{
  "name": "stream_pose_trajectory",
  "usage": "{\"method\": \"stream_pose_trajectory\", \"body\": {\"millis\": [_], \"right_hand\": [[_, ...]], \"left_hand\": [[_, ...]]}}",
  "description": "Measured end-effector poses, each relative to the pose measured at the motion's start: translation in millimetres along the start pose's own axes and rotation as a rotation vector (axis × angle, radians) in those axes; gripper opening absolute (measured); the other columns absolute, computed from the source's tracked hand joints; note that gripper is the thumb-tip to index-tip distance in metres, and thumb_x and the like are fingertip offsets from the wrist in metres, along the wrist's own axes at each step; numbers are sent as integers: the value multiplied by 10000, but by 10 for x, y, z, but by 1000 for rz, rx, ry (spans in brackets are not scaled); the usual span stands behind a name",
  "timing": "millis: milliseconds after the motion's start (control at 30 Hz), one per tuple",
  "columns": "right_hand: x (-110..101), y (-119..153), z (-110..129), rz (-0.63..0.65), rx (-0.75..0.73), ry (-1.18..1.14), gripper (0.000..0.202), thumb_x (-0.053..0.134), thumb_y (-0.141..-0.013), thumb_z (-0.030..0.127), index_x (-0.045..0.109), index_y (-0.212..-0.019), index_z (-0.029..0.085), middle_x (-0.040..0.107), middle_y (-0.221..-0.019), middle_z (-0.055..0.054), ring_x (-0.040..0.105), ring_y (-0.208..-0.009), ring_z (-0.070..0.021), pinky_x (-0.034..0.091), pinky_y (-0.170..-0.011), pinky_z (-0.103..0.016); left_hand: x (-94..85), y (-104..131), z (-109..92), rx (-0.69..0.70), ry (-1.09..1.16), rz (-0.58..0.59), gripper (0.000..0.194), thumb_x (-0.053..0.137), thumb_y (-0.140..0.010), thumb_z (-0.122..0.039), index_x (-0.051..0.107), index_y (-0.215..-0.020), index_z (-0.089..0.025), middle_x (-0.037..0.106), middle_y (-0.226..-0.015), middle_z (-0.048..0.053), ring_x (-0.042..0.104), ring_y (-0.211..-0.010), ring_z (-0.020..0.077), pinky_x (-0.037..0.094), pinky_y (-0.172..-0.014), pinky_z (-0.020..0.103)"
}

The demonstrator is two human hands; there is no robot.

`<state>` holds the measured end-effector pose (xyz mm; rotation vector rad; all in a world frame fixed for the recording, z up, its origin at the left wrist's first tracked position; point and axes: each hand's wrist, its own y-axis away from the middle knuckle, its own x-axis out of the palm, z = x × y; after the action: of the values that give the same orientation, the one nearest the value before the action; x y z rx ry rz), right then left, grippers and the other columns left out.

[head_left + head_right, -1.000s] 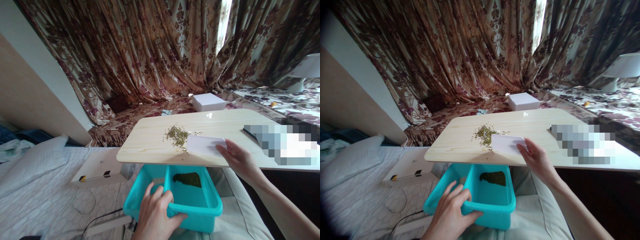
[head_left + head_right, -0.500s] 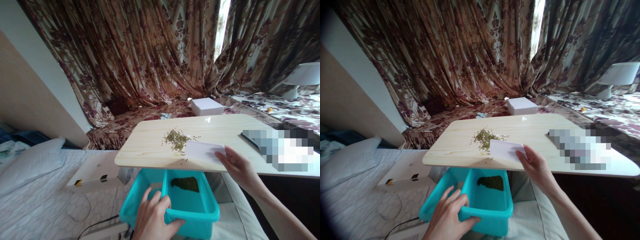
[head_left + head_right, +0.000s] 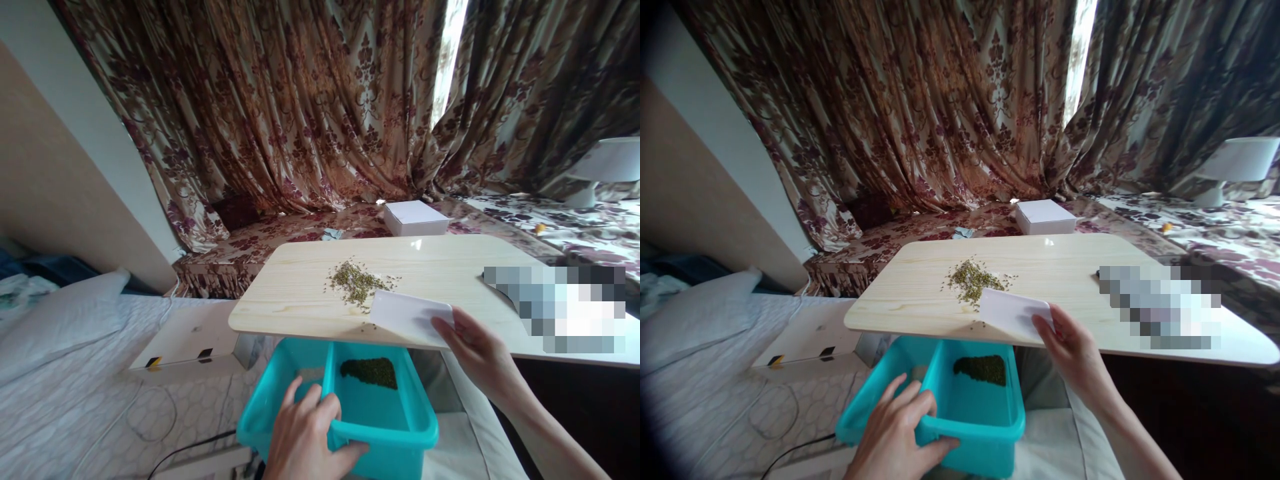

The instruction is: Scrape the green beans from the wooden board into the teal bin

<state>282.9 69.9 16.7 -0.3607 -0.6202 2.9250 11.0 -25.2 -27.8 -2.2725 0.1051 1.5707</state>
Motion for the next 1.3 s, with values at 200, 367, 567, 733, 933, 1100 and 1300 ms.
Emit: {"method": "stream_pose_trajectory", "body": {"millis": [200,367,567,733,933,1100,1300], "right_hand": [[21,64,30,43,13,-28,352,699,-739,573,659,-768,225,719,-682,-45,671,-601,-197,569,-521,-269],[79,19,31,22,20,-57,364,675,-763,579,654,-771,216,729,-717,-56,692,-652,-206,584,-563,-289],[170,-68,-7,19,10,-56,367,682,-749,587,649,-758,222,715,-685,-45,684,-631,-203,578,-554,-289],[206,-25,-1,70,18,-51,351,670,-765,571,644,-761,221,701,-686,-40,659,-614,-187,556,-532,-269],[184,7,19,75,37,-67,348,681,-755,571,644,-765,225,706,-693,-40,662,-625,-195,559,-545,-279],[179,-66,-15,23,24,-63,385,677,-742,603,627,-738,221,703,-686,-46,671,-638,-201,562,-562,-290],[178,-7,29,67,34,-50,417,674,-734,629,625,-715,215,687,-654,-36,635,-584,-175,532,-502,-256]], "left_hand": [[-4,-6,-54,-40,-1,-18,255,807,-644,-308,570,-710,-243,584,-706,-54,658,-737,222,461,-986,568],[3,-8,-45,-23,-31,-29,222,784,-664,-302,576,-715,-243,594,-710,-46,660,-736,224,477,-970,558],[1,-10,-6,-6,3,33,224,785,-682,-329,588,-752,-250,605,-737,-46,666,-755,228,450,-991,594],[-10,0,-30,-34,-2,31,255,800,-675,-333,568,-731,-242,588,-729,-50,662,-761,223,440,-1005,582],[-30,-12,-53,-60,0,38,269,813,-670,-332,566,-725,-240,589,-727,-44,661,-783,240,452,-989,572],[-30,-38,-45,-47,14,53,258,807,-682,-338,576,-744,-242,591,-740,-41,658,-787,239,434,-1004,584],[-30,-44,-72,-75,18,24,268,818,-655,-316,568,-712,-239,568,-715,-52,638,-748,216,429,-1011,560]]}}
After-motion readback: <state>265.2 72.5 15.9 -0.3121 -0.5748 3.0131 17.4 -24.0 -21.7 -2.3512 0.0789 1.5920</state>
